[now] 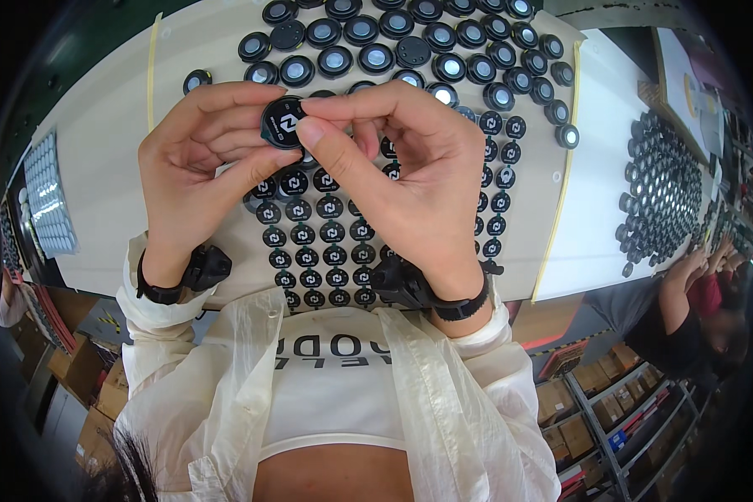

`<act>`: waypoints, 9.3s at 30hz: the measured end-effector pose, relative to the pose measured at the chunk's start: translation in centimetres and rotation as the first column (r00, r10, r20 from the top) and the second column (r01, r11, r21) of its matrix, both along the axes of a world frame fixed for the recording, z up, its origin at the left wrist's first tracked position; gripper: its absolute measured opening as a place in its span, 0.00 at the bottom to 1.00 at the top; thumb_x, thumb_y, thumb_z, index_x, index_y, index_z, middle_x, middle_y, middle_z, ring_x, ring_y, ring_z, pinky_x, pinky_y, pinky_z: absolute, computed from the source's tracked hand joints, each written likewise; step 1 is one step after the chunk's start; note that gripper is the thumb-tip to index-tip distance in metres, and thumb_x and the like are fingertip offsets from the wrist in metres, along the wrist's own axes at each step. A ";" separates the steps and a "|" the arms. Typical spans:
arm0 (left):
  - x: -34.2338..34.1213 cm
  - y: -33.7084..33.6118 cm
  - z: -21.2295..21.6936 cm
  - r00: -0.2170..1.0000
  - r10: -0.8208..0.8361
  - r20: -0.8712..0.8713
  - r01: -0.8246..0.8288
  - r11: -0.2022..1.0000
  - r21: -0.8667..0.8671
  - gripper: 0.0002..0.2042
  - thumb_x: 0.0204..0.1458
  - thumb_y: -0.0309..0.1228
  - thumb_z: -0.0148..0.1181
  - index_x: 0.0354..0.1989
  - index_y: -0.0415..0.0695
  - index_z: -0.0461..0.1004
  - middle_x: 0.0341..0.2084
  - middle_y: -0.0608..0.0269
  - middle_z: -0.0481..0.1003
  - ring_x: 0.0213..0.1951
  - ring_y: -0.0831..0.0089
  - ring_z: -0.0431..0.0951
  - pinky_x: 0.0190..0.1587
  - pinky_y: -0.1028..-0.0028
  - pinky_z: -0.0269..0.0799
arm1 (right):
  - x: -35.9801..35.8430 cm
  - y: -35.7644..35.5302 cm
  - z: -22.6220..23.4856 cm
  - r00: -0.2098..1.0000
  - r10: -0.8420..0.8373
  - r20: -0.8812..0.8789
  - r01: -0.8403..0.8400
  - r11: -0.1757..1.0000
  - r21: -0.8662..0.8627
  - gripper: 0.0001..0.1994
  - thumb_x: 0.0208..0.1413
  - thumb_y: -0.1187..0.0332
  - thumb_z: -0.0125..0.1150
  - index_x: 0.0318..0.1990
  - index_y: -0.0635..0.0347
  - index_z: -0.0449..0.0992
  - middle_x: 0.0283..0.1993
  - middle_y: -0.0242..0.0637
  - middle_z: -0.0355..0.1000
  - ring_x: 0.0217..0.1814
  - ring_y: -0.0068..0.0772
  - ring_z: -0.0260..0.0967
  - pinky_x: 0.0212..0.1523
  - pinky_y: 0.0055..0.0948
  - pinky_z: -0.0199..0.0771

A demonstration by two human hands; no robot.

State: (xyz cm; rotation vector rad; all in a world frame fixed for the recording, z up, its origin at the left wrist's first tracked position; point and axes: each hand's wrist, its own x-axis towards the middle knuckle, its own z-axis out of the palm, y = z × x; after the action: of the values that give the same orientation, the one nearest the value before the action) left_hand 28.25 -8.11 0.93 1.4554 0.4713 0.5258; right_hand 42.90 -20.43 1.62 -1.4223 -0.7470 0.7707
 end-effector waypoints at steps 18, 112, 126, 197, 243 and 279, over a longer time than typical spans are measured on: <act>-0.2 0.0 -0.1 0.995 0.004 -0.096 0.016 0.979 0.203 0.20 0.50 0.12 0.62 0.54 0.30 0.72 0.49 0.48 0.78 0.48 0.66 0.81 0.51 0.72 0.80 | 0.1 0.6 -1.6 0.981 -0.023 0.191 0.017 0.999 0.032 0.08 0.49 0.76 0.71 0.38 0.65 0.84 0.29 0.32 0.79 0.27 0.16 0.64 0.32 0.16 0.65; -2.9 4.6 0.1 0.958 0.229 -0.172 -0.128 0.879 0.458 0.17 0.45 0.20 0.64 0.45 0.35 0.70 0.45 0.52 0.69 0.44 0.61 0.78 0.49 0.69 0.77 | 2.9 -4.3 2.0 0.860 0.435 0.267 -0.319 0.866 -0.385 0.06 0.50 0.80 0.62 0.34 0.65 0.72 0.41 0.43 0.74 0.49 0.35 0.70 0.63 0.34 0.60; -6.5 7.0 -0.9 0.865 0.429 -0.259 -0.188 0.757 0.626 0.20 0.46 0.24 0.63 0.50 0.38 0.73 0.36 0.52 0.76 0.39 0.60 0.80 0.43 0.66 0.76 | 3.6 -4.8 1.8 0.822 0.490 0.289 -0.371 0.847 -0.381 0.06 0.51 0.82 0.62 0.34 0.66 0.72 0.37 0.38 0.73 0.47 0.31 0.70 0.53 0.28 0.66; -0.6 2.1 2.5 0.997 -0.067 0.041 0.069 0.996 -0.058 0.24 0.46 0.11 0.63 0.54 0.33 0.66 0.47 0.54 0.73 0.52 0.62 0.79 0.52 0.69 0.78 | 2.4 -2.3 4.3 0.980 0.136 -0.145 -0.127 0.990 0.065 0.09 0.55 0.80 0.65 0.42 0.67 0.73 0.40 0.35 0.74 0.46 0.27 0.72 0.53 0.28 0.69; 2.1 -2.0 -0.4 0.996 0.072 -0.059 -0.066 0.992 0.105 0.21 0.47 0.12 0.66 0.53 0.34 0.75 0.40 0.52 0.82 0.41 0.70 0.84 0.45 0.75 0.81 | 1.4 -0.5 -0.3 0.995 -0.055 -0.078 0.054 0.998 -0.011 0.08 0.52 0.78 0.70 0.40 0.68 0.81 0.38 0.38 0.80 0.40 0.22 0.75 0.47 0.22 0.72; 3.9 -1.8 -0.7 0.909 -0.140 -0.392 0.415 0.376 0.828 0.28 0.46 0.18 0.57 0.61 0.37 0.67 0.64 0.52 0.65 0.65 0.59 0.65 0.65 0.66 0.63 | 10.5 -4.4 1.0 0.647 0.409 0.643 0.018 0.835 -0.549 0.18 0.45 0.82 0.66 0.46 0.60 0.73 0.40 0.35 0.76 0.38 0.32 0.71 0.39 0.30 0.70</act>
State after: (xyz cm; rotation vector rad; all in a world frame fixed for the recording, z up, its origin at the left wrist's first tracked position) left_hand 32.14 -9.94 0.22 2.6578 0.0733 0.2853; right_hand 53.36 -24.79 2.65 -2.2336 -1.4408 0.5488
